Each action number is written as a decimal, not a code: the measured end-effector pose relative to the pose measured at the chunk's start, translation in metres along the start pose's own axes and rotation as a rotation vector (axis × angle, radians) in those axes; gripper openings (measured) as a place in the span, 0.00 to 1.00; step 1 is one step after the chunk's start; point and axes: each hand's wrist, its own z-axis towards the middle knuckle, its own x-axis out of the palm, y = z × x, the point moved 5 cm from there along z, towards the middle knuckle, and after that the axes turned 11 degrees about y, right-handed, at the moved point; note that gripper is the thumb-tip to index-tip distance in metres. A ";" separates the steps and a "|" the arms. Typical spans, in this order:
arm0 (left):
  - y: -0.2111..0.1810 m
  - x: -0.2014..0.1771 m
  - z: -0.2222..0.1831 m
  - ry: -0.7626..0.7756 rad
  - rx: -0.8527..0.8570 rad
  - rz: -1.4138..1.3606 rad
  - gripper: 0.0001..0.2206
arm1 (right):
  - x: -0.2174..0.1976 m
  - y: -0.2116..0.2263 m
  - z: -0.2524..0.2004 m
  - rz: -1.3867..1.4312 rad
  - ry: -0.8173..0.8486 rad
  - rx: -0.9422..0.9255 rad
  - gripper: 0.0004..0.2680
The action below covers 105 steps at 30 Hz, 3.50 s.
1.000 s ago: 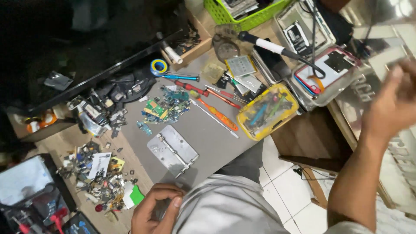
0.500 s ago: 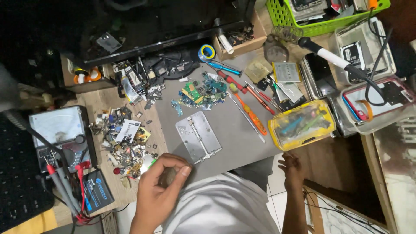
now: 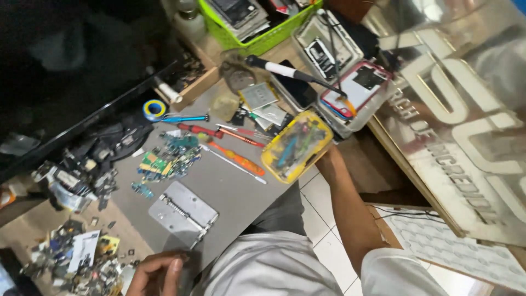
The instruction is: A person is repairing a small electronic circuit board by using a soldering iron to attach or fix components.
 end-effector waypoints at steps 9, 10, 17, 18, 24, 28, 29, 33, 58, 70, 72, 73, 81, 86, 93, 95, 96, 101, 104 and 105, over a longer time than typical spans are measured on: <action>0.069 -0.011 0.044 0.100 0.081 0.099 0.07 | -0.019 -0.004 0.074 0.020 -0.186 -0.175 0.06; 0.066 -0.008 0.041 0.104 0.078 0.103 0.07 | -0.024 -0.007 0.084 0.019 -0.189 -0.171 0.06; 0.022 0.014 0.023 0.051 0.103 0.059 0.05 | -0.066 0.050 0.046 -0.004 -0.343 -0.478 0.16; 0.014 0.018 0.020 0.038 0.086 -0.019 0.04 | -0.064 0.080 0.013 0.130 -0.272 -0.459 0.16; -0.032 0.024 0.008 -0.033 0.167 0.010 0.04 | -0.124 0.112 -0.010 -0.531 -0.395 -1.048 0.15; -0.068 0.010 0.031 0.029 0.469 0.257 0.04 | -0.133 0.046 0.020 -0.626 -0.028 -0.801 0.18; -0.083 0.009 0.034 0.015 0.574 0.372 0.05 | -0.126 0.032 0.023 -0.630 0.065 -0.677 0.17; -0.092 0.003 0.063 0.011 0.654 0.503 0.09 | -0.096 0.005 0.021 -0.480 0.295 -0.365 0.10; -0.075 -0.009 0.097 0.038 0.405 0.395 0.09 | 0.228 0.111 -0.239 -0.765 1.013 -0.891 0.11; -0.079 -0.009 0.099 0.037 0.391 0.378 0.08 | 0.218 0.107 -0.235 -0.567 1.028 -0.851 0.16; -0.077 -0.010 0.106 0.006 0.394 0.417 0.08 | 0.223 0.115 -0.231 -0.562 0.944 -0.955 0.12; -0.081 -0.008 0.109 0.004 0.388 0.417 0.08 | 0.227 0.124 -0.230 -0.564 0.950 -0.952 0.12; -0.098 0.012 0.131 0.014 0.419 0.529 0.08 | 0.258 0.131 -0.204 -0.774 1.135 -0.958 0.17; -0.094 0.026 0.145 0.020 0.452 0.617 0.11 | 0.258 0.124 -0.210 -0.805 1.103 -0.949 0.13; -0.087 0.030 0.149 0.019 0.437 0.641 0.12 | 0.258 0.126 -0.215 -0.796 1.074 -0.904 0.11; -0.087 0.026 0.147 0.005 0.438 0.632 0.14 | 0.256 0.126 -0.213 -0.716 1.056 -0.893 0.10; -0.087 0.023 0.146 -0.010 0.440 0.624 0.16 | 0.255 0.127 -0.211 -0.636 1.038 -0.881 0.09; -0.085 0.005 0.143 0.017 0.401 0.570 0.12 | 0.252 0.139 -0.208 -0.516 1.002 -0.850 0.08; -0.088 0.003 0.143 0.012 0.408 0.559 0.11 | 0.255 0.133 -0.205 -0.526 1.003 -0.888 0.11; -0.090 0.005 0.144 0.022 0.406 0.535 0.10 | 0.256 0.129 -0.203 -0.552 1.013 -0.908 0.12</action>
